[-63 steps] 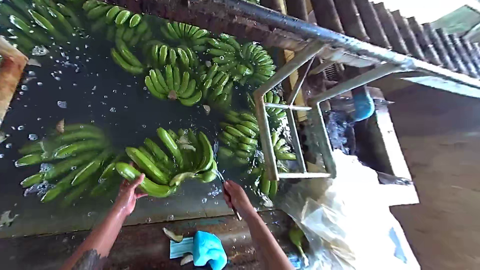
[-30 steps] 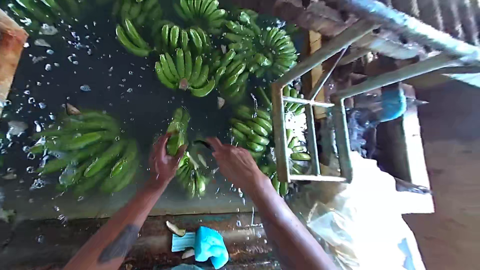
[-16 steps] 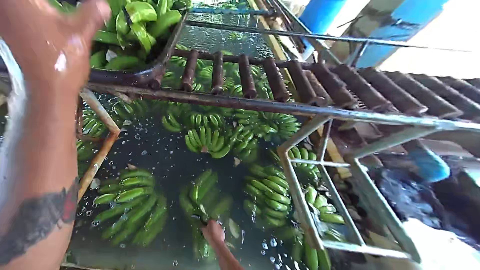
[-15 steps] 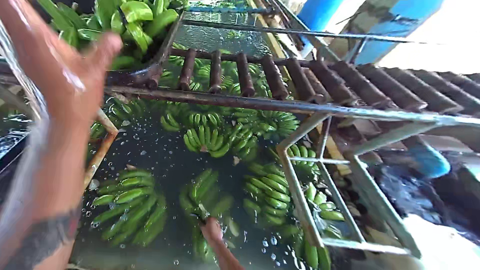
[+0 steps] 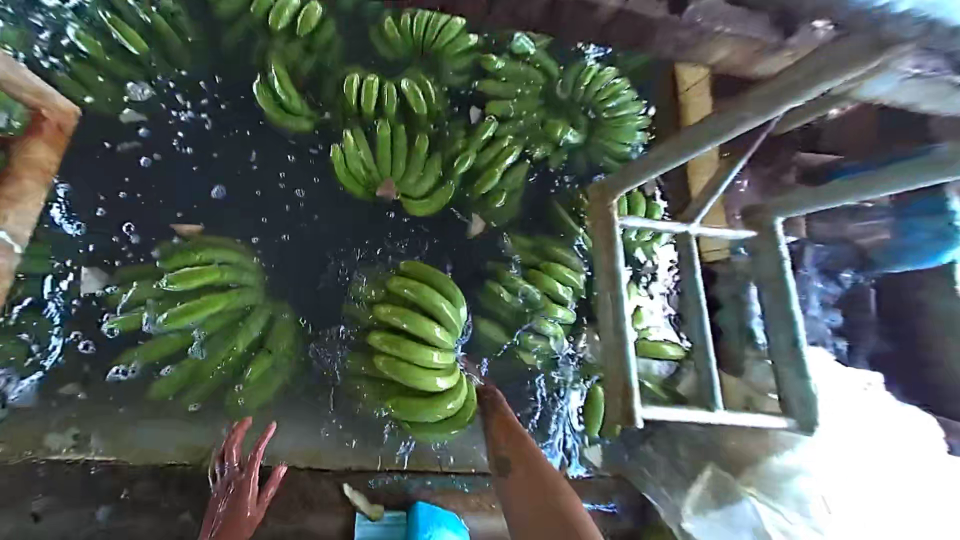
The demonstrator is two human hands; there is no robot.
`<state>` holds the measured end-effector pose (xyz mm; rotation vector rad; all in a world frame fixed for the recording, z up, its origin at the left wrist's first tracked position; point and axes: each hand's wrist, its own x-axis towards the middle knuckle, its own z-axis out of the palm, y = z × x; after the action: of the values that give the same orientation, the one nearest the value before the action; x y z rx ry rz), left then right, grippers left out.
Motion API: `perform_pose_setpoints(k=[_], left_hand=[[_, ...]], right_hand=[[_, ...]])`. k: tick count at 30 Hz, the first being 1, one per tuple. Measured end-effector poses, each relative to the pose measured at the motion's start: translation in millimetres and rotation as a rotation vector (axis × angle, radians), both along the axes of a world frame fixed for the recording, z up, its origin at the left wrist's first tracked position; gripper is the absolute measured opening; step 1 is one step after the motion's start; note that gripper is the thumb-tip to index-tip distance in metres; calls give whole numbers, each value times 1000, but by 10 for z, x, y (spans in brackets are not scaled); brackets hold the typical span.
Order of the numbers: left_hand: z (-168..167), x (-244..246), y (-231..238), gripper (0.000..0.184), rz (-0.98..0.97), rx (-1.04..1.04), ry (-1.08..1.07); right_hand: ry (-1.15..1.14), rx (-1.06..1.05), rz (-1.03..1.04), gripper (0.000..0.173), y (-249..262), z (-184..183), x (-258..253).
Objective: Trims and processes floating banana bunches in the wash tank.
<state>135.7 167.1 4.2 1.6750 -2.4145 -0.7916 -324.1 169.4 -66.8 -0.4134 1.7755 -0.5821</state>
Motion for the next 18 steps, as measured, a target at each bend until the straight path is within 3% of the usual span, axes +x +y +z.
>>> perform_pose_setpoints(k=[3, 7, 9, 13, 15, 18], left_hand=[[-70, -72, 86, 60, -33, -60, -148], [-115, -173, 110, 59, -12, -91, -192], [-126, -160, 96, 58, -38, -104, -207], [-154, -177, 122, 57, -60, -161, -220], [-159, -185, 126, 60, -57, -213, -220], [-113, -205, 132, 57, -47, -164, -223]], right_hand=[[78, -21, 79, 43, 122, -15, 91], [-131, -180, -134, 48, 184, 394, 439], [-165, -187, -258, 41, 46, 514, 715], [-307, -167, -506, 33, -218, 388, 1227], [-203, -96, -500, 40, -374, 299, 1454], [16, -4, -319, 56, -529, 384, 1601]])
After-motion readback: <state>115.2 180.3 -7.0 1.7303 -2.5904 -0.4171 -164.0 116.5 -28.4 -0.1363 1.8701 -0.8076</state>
